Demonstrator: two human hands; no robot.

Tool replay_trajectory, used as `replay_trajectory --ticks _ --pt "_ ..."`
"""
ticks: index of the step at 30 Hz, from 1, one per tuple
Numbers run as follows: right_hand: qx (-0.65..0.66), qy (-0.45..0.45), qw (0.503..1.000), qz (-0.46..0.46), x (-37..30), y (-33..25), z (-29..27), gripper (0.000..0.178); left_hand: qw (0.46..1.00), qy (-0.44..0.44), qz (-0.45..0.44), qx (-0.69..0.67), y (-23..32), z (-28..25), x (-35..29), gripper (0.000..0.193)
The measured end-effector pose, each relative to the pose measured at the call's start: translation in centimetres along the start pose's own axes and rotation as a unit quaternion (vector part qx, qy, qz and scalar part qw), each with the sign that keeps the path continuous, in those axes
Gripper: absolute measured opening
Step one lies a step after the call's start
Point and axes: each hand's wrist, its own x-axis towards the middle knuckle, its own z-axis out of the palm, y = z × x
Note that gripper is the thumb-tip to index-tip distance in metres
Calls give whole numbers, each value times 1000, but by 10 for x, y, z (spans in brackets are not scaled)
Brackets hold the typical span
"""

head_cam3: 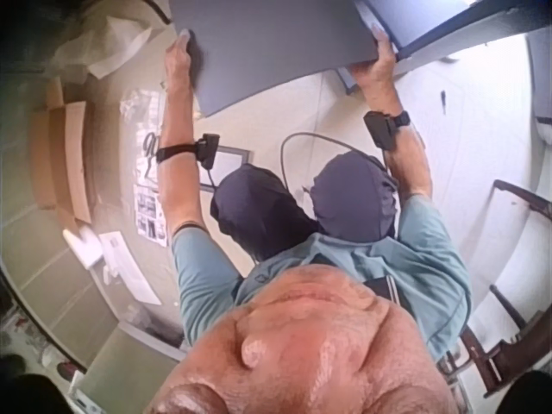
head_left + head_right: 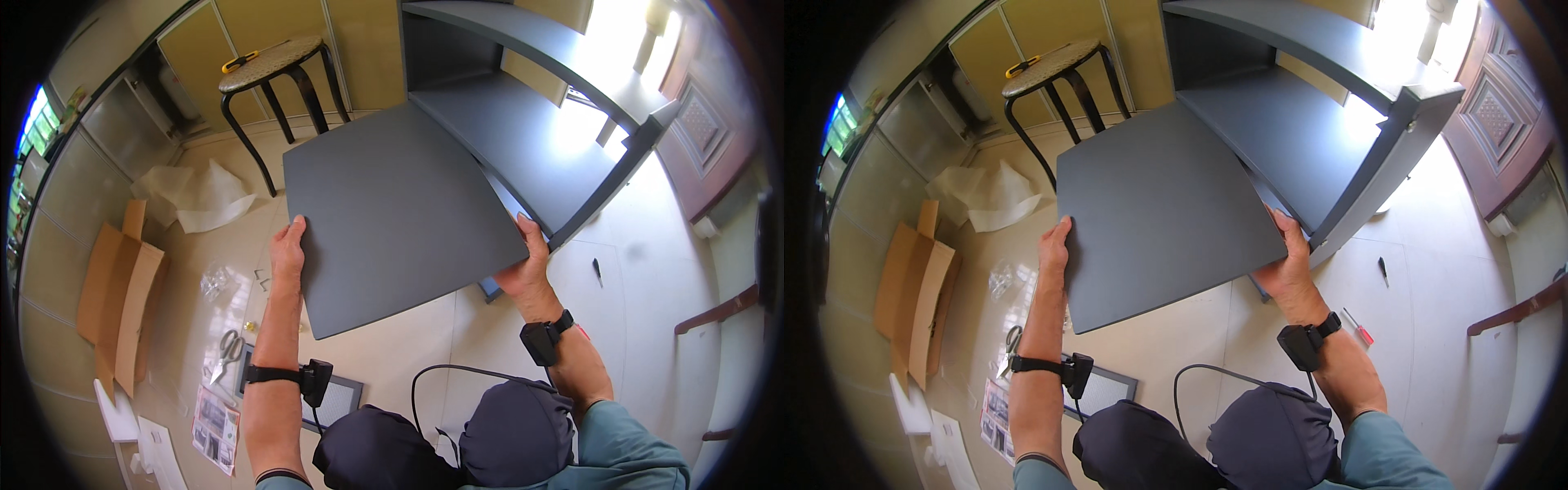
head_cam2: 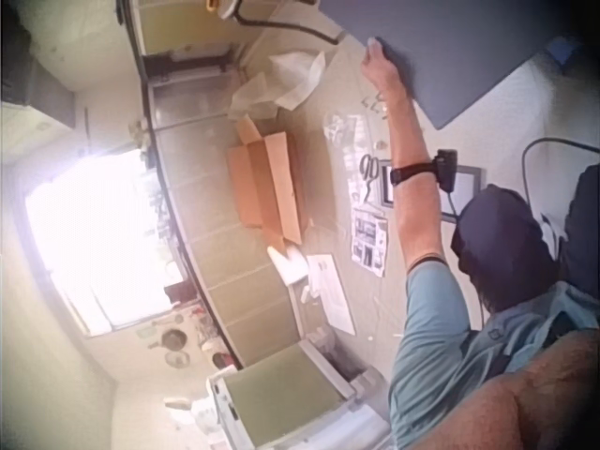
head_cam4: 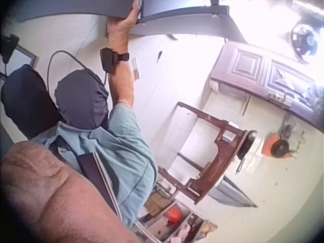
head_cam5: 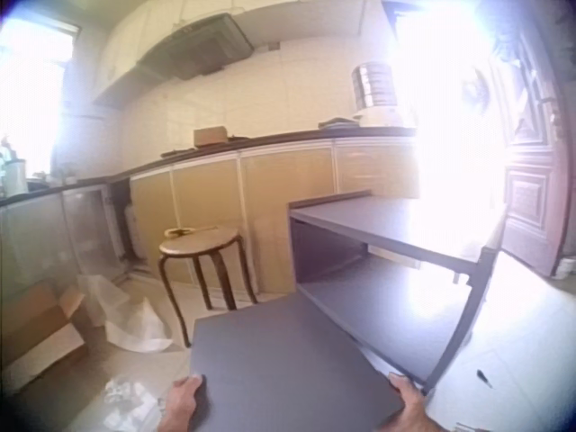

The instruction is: The person assembles a dark gray cabinet by hand, handling various panels and checking the fit of a glass-fronted door component.

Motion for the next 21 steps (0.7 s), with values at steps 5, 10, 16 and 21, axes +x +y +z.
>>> replay_trajectory --ticks 5,10,16,21 --pt "14 9 1000 -9 -6 2 -1 59 999 5 -48 13 9 2 0 40" --pt "-40 -116 992 -7 -28 2 -6 59 997 32 -57 33 -3 -3 9 41" --pt "-204 -119 972 15 -37 -14 -13 46 996 33 -79 33 17 9 -5 45" --pt "-205 -73 976 25 -42 -11 -12 52 997 29 -64 27 21 10 -13 51"
